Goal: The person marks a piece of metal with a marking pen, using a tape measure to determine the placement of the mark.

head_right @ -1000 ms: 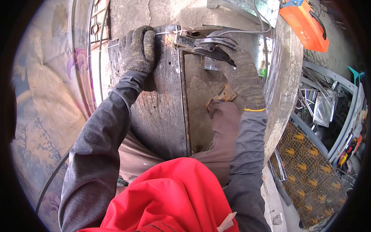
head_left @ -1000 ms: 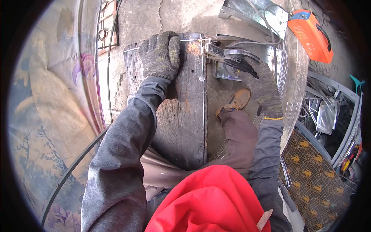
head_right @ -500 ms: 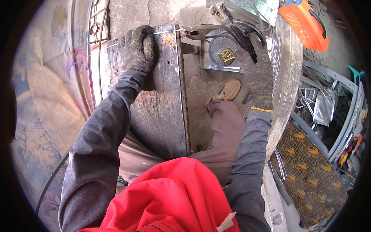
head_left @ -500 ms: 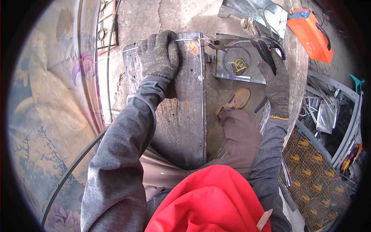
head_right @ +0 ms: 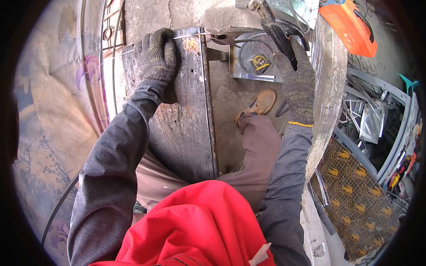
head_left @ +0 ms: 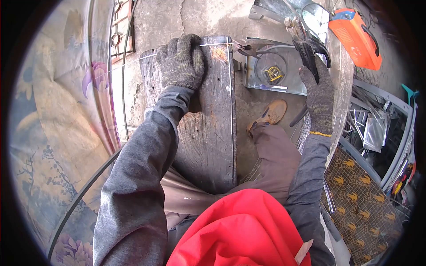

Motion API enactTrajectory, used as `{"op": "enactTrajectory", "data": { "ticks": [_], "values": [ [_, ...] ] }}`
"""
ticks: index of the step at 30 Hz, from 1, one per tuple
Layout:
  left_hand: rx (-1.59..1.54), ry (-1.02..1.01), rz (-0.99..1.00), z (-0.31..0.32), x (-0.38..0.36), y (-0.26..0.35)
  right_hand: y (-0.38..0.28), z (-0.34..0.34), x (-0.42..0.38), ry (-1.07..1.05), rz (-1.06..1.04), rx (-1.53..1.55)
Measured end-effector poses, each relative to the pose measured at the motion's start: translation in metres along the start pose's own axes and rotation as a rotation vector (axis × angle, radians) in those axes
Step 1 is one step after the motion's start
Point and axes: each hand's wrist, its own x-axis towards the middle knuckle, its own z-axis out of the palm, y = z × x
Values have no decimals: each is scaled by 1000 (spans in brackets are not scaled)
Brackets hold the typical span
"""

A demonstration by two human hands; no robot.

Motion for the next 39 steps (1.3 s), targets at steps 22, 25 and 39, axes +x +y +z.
{"op": "enactTrajectory", "data": {
  "ticks": [22, 25, 39],
  "values": [
    [30, 16, 19, -6, 0, 6, 12, -5, 4, 11, 56, -100],
    [16, 15, 6, 0, -1, 1, 16, -11, 0, 9, 98, -109],
    [8, 28, 57, 3, -4, -6, 14, -16, -2, 9, 120, -85]
  ]
}}
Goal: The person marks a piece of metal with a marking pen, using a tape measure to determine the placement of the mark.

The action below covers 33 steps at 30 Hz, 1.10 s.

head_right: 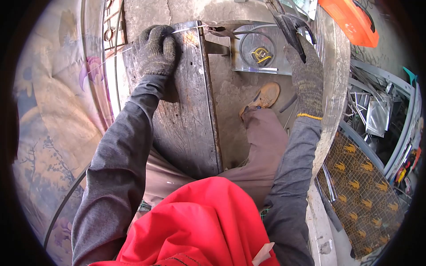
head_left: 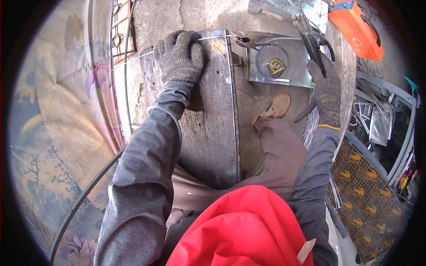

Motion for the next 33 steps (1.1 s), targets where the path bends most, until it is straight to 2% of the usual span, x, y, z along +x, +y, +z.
{"op": "enactTrajectory", "data": {
  "ticks": [7, 9, 13, 16, 18, 22, 24, 25, 27, 32, 33],
  "values": [
    [14, 37, 3, 3, 2, 1, 10, 4, 1, 76, -90, 24],
    [20, 28, 0, 1, 3, 3, 13, 3, 0, 47, -116, 126],
    [0, 43, 43, 1, 6, 1, 13, 3, 1, 77, -100, 13],
    [35, 43, 47, 5, 3, -4, 12, -2, -4, 20, -5, -4],
    [57, 46, 117, 4, 4, -5, 12, -4, -7, -41, 51, -28],
    [92, 117, 110, 4, 3, 0, 3, -9, -29, 79, 99, -77],
    [81, 99, 103, 2, 2, 2, 11, -15, -38, -13, 273, 152],
    [75, 81, 91, 1, 3, 2, 24, -15, -36, -7, 268, 154],
    [43, 80, 88, -1, 2, 0, 66, -14, -28, 86, 239, -165],
    [69, 52, 39, -6, 2, 8, 127, -23, -10, 208, 127, -453],
    [82, 61, 61, -5, 2, 9, 130, -25, -9, 136, 153, -474]
  ]
}}
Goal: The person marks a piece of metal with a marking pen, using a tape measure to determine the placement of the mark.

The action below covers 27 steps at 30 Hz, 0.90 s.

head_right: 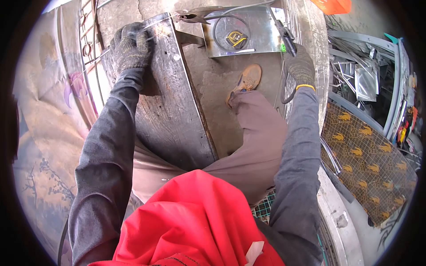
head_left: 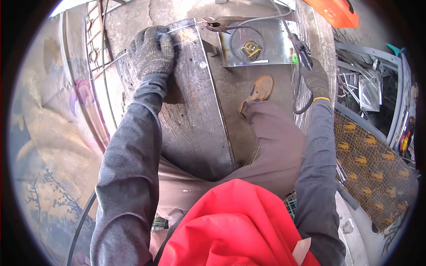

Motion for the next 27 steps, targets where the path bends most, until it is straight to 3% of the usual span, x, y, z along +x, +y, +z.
{"op": "enactTrajectory", "data": {
  "ticks": [5, 7, 10, 13, 15, 17, 19, 21, 27],
  "values": [
    [-54, -63, -27, -8, 6, 8, 25, 34, 13, -206, -89, -23],
    [-17, -68, 2, -7, 8, 8, 20, 44, 11, -208, -83, -35],
    [40, -72, -29, -6, 4, 9, 26, 49, 2, -137, -265, 3],
    [62, -136, -34, -11, 7, 11, 28, 22, -15, -89, -160, 175],
    [60, -139, -33, -14, 7, 15, 33, 1, -27, -50, -19, 111],
    [17, -59, 21, 1, 5, 2, 55, -18, -43, -145, 209, 218],
    [28, -60, 9, -5, 4, 11, 85, -33, -74, -132, 225, 227],
    [-17, -92, -35, -4, 4, 11, 119, -31, -110, -16, 369, 167],
    [-23, -70, 56, -1, 3, 8, 236, 16, -177, 337, 452, 214]
  ]
}}
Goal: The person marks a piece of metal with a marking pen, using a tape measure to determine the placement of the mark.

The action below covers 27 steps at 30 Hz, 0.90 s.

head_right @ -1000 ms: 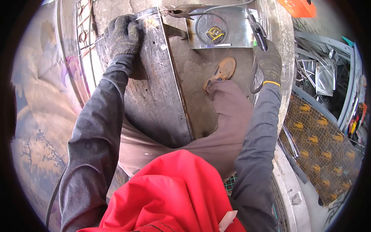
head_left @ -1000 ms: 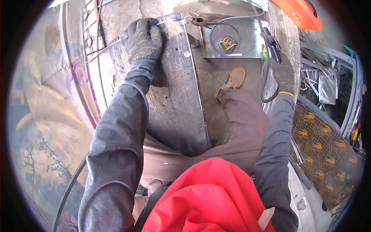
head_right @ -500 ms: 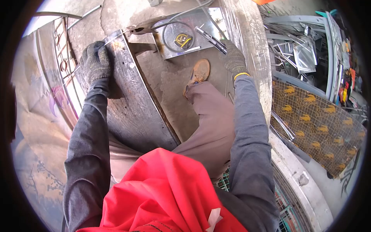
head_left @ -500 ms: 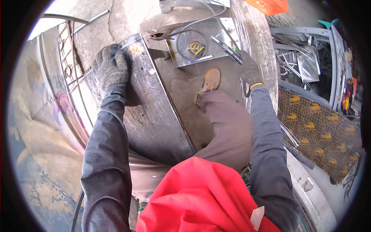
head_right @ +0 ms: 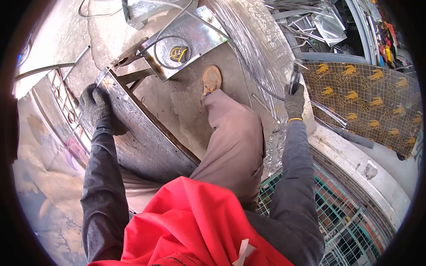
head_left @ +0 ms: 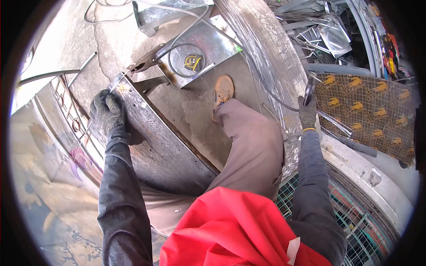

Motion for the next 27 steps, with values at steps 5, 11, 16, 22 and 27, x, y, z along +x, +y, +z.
{"op": "enactTrajectory", "data": {
  "ticks": [5, 11, 16, 22, 27],
  "values": [
    [21, -62, -110, -8, -1, 18, 45, 42, 4, -107, 553, 681],
    [125, -43, -80, -8, -3, 24, 64, 93, -48, -409, 865, 655],
    [133, -68, -63, -5, -1, 24, 132, 126, -128, -418, 921, 633],
    [-28, -62, -20, 1, -5, 20, 154, 165, -207, -738, 403, -42],
    [-112, 2, 90, 20, -1, -12, 95, 157, -216, -622, 798, 425]
  ]
}}
